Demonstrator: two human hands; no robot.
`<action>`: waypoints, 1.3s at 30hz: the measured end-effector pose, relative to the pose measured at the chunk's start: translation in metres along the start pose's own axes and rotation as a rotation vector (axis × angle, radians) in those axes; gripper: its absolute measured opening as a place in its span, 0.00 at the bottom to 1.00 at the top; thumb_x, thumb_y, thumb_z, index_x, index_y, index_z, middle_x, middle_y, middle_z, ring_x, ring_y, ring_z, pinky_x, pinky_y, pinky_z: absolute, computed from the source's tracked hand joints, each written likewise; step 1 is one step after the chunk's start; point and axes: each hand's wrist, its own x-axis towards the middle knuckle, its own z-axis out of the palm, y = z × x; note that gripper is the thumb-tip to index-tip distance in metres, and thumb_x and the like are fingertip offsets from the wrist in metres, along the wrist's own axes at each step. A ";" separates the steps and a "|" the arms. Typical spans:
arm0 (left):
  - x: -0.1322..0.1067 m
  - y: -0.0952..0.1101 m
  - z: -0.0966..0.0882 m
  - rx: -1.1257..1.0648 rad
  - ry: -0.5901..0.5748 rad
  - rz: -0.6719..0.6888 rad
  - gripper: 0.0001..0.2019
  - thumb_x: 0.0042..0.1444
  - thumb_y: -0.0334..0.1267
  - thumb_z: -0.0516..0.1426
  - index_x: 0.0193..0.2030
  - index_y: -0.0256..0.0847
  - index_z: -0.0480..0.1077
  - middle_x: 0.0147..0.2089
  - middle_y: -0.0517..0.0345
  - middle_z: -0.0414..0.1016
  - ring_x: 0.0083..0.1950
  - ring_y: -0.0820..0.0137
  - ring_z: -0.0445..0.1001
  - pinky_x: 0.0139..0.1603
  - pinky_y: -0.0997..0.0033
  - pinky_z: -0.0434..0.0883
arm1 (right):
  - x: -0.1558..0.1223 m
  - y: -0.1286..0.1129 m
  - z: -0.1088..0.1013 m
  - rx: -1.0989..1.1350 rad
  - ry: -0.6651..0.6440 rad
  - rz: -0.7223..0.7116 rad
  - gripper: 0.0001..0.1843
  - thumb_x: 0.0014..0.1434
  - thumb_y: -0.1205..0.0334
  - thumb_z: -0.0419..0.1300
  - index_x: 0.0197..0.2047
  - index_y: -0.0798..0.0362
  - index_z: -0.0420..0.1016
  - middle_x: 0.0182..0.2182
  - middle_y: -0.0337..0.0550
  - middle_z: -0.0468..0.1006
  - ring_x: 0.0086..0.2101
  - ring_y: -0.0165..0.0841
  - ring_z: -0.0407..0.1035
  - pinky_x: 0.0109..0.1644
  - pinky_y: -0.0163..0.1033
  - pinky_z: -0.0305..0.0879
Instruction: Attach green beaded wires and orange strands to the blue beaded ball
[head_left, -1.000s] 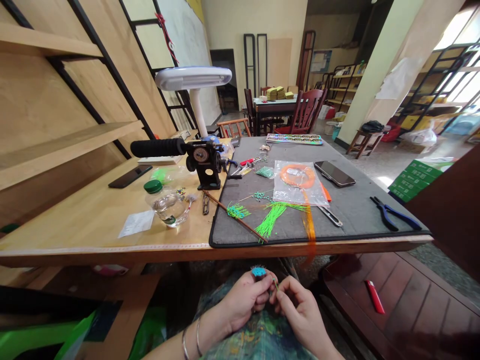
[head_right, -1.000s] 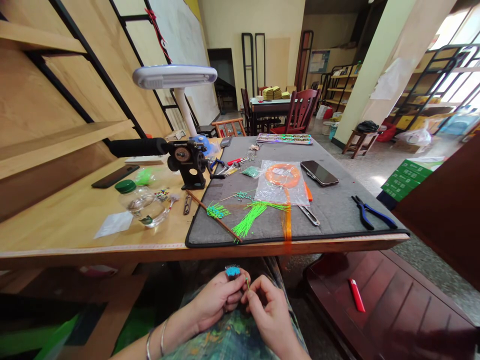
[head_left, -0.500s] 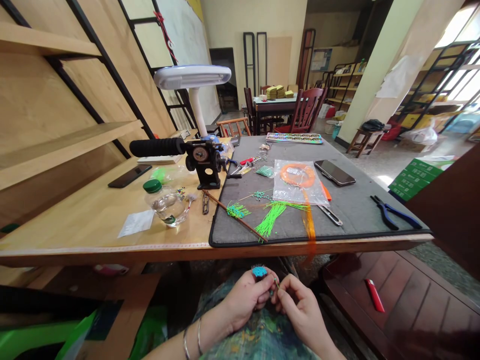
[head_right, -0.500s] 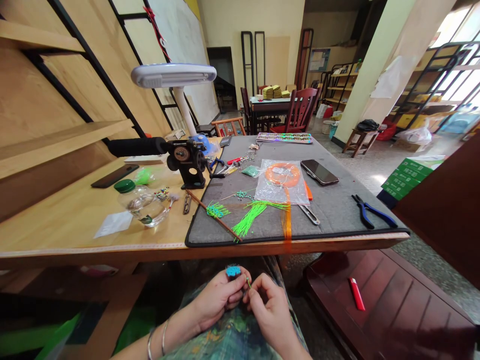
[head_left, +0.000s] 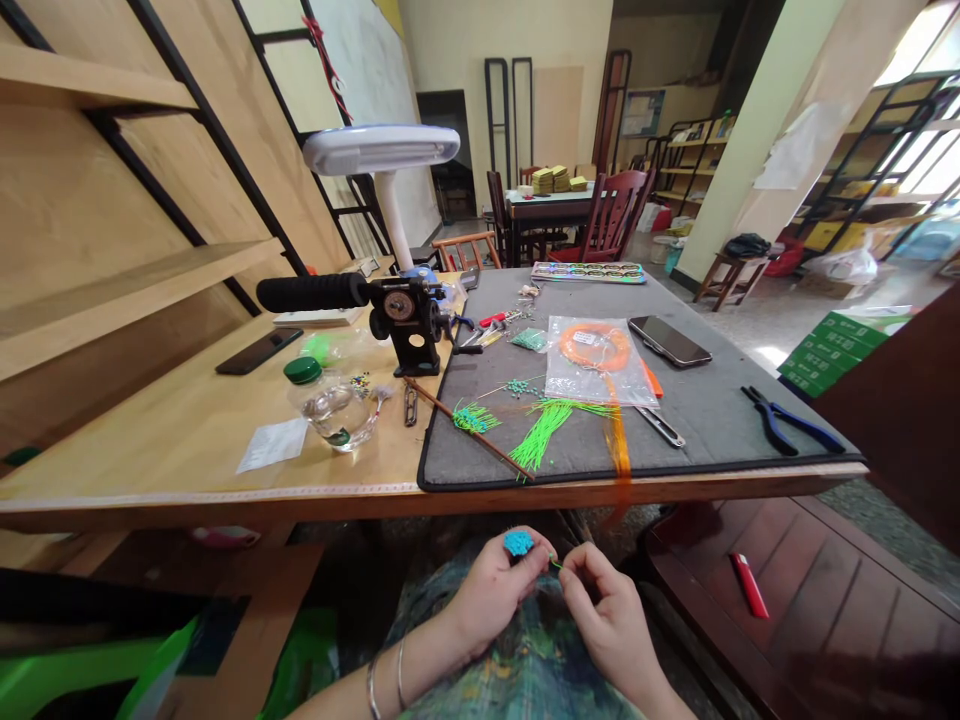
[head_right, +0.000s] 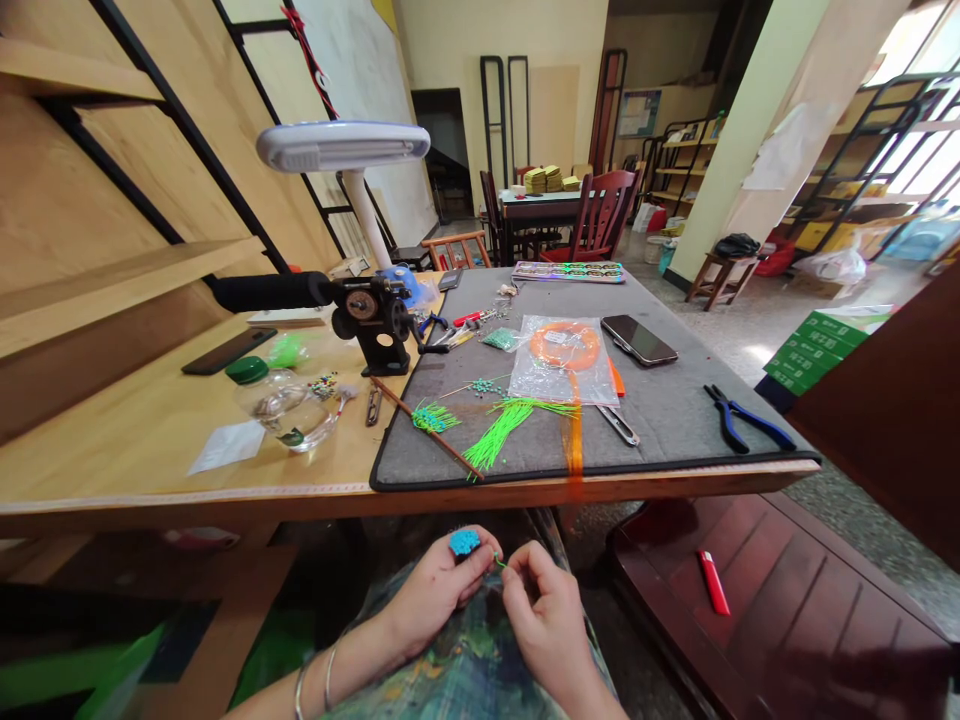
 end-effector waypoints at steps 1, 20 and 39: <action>0.000 0.000 0.000 0.011 0.005 0.007 0.23 0.46 0.57 0.63 0.31 0.36 0.68 0.20 0.70 0.55 0.21 0.79 0.50 0.21 0.75 0.47 | 0.000 0.000 0.000 0.000 0.008 -0.005 0.13 0.60 0.56 0.53 0.26 0.52 0.64 0.19 0.33 0.62 0.21 0.27 0.57 0.25 0.30 0.55; 0.002 -0.007 -0.003 0.076 0.038 0.060 0.17 0.51 0.50 0.62 0.33 0.36 0.71 0.21 0.68 0.57 0.22 0.77 0.52 0.24 0.75 0.51 | 0.001 0.003 0.002 -0.051 0.082 -0.056 0.13 0.61 0.56 0.53 0.27 0.52 0.66 0.19 0.34 0.64 0.21 0.27 0.59 0.24 0.30 0.57; 0.004 -0.005 -0.001 0.047 0.027 0.038 0.19 0.49 0.53 0.62 0.33 0.36 0.70 0.20 0.68 0.58 0.21 0.77 0.52 0.22 0.75 0.50 | 0.002 0.004 0.004 -0.054 0.087 -0.050 0.12 0.60 0.57 0.53 0.27 0.52 0.67 0.19 0.34 0.66 0.20 0.27 0.60 0.24 0.30 0.57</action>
